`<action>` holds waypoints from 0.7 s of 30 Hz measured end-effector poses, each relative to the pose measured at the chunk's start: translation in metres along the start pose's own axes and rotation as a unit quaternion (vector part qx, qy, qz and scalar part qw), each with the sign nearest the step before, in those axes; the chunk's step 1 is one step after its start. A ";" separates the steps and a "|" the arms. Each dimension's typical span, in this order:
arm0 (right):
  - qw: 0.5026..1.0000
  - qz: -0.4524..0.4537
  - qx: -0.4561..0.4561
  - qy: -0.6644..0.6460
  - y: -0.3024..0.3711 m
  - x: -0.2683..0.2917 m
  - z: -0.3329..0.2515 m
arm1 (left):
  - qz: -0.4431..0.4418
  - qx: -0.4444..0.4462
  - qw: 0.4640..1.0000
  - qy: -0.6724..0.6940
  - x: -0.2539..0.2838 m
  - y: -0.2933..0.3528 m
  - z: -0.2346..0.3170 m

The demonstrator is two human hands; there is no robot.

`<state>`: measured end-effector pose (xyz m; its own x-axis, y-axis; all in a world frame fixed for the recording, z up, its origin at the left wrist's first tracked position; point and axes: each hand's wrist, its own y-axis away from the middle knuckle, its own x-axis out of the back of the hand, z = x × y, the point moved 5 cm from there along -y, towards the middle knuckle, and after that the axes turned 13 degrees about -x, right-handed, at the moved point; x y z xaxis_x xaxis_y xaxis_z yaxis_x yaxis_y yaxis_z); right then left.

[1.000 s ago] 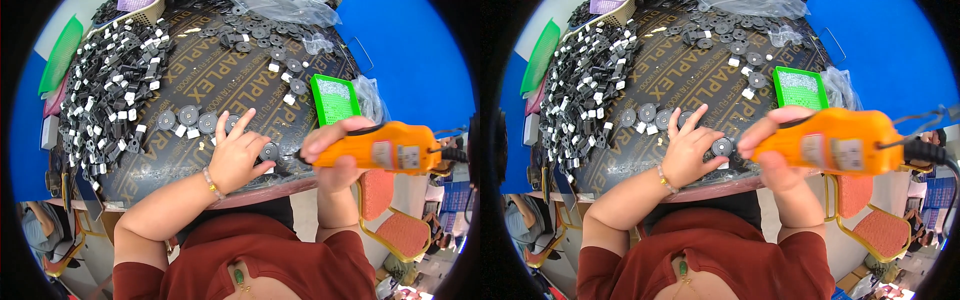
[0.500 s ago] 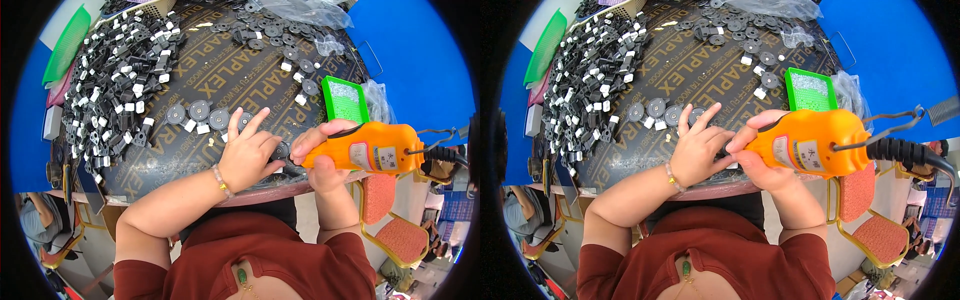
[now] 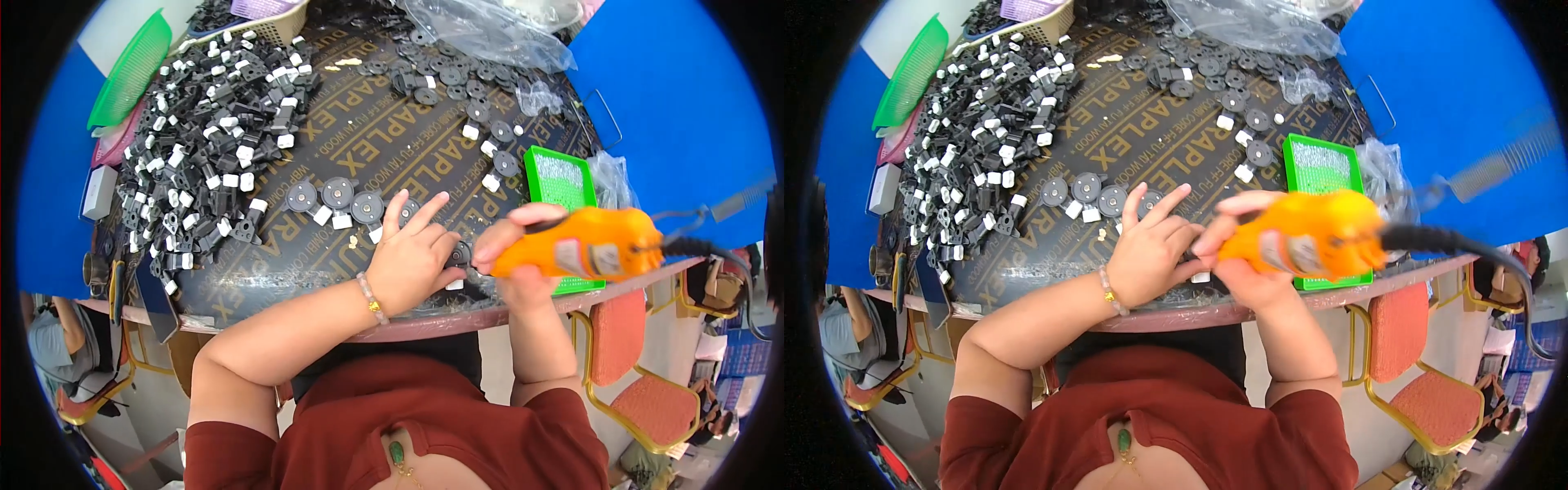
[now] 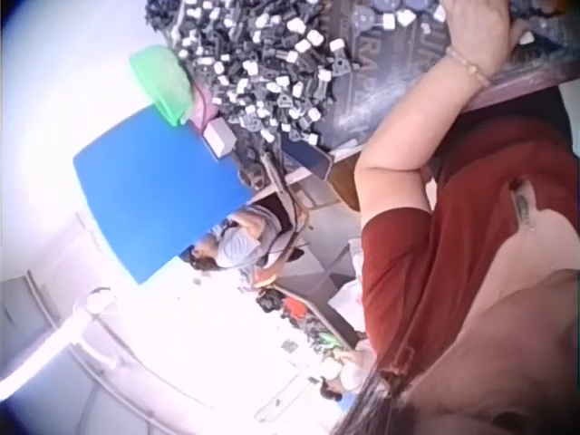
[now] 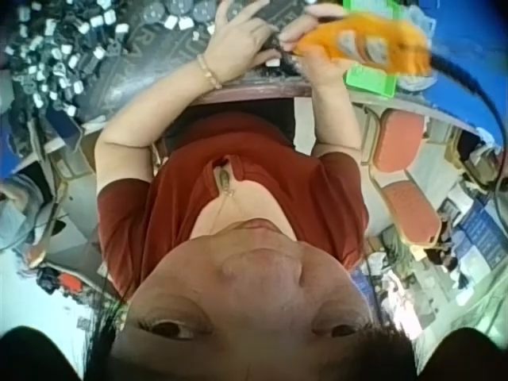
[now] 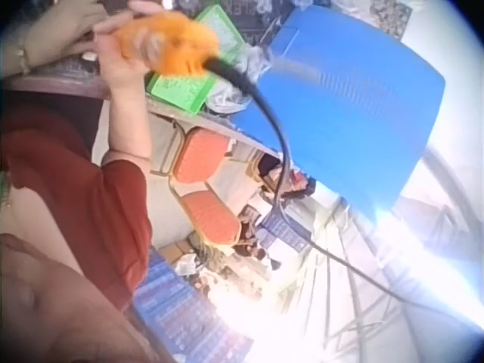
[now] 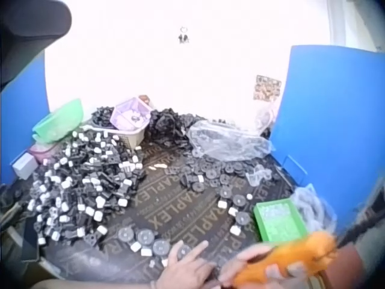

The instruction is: Assemble small mechanical components using an electric screwdriver on a workbench.

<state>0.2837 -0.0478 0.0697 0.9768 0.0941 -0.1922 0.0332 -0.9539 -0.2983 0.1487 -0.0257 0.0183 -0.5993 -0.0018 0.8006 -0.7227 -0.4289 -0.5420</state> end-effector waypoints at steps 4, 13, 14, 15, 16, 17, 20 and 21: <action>0.990 0.051 0.132 -0.005 0.000 0.022 -0.032 | -0.092 0.044 0.993 -0.064 0.012 -0.019 -0.032; 0.982 0.139 0.114 0.057 0.011 0.048 -0.023 | -0.077 -0.013 0.966 -0.246 0.017 -0.109 -0.204; 0.983 0.136 0.115 0.040 0.012 0.048 -0.022 | -0.127 -0.014 0.965 -0.229 0.007 -0.110 -0.219; 0.984 0.136 0.116 0.025 0.015 0.051 -0.024 | -0.157 -0.010 0.962 -0.222 0.000 -0.115 -0.226; 0.981 0.147 0.124 0.036 0.016 0.055 -0.024 | -0.187 -0.006 0.959 -0.215 -0.006 -0.117 -0.233; 0.981 0.144 0.123 0.036 0.016 0.057 -0.025 | -0.204 -0.017 0.952 -0.228 -0.008 -0.119 -0.240; 0.973 0.177 0.136 0.057 0.020 0.066 -0.032 | -0.145 -0.044 0.973 -0.174 0.005 -0.119 -0.247; 0.974 0.175 0.133 0.056 0.020 0.068 -0.033 | -0.084 0.004 0.992 -0.094 0.013 -0.115 -0.253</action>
<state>0.3576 -0.0700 0.0809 0.9355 -0.2699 -0.2279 -0.3483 -0.8123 -0.4678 0.1366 0.2524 0.0267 -0.3949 -0.0985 0.9134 -0.8034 -0.4452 -0.3954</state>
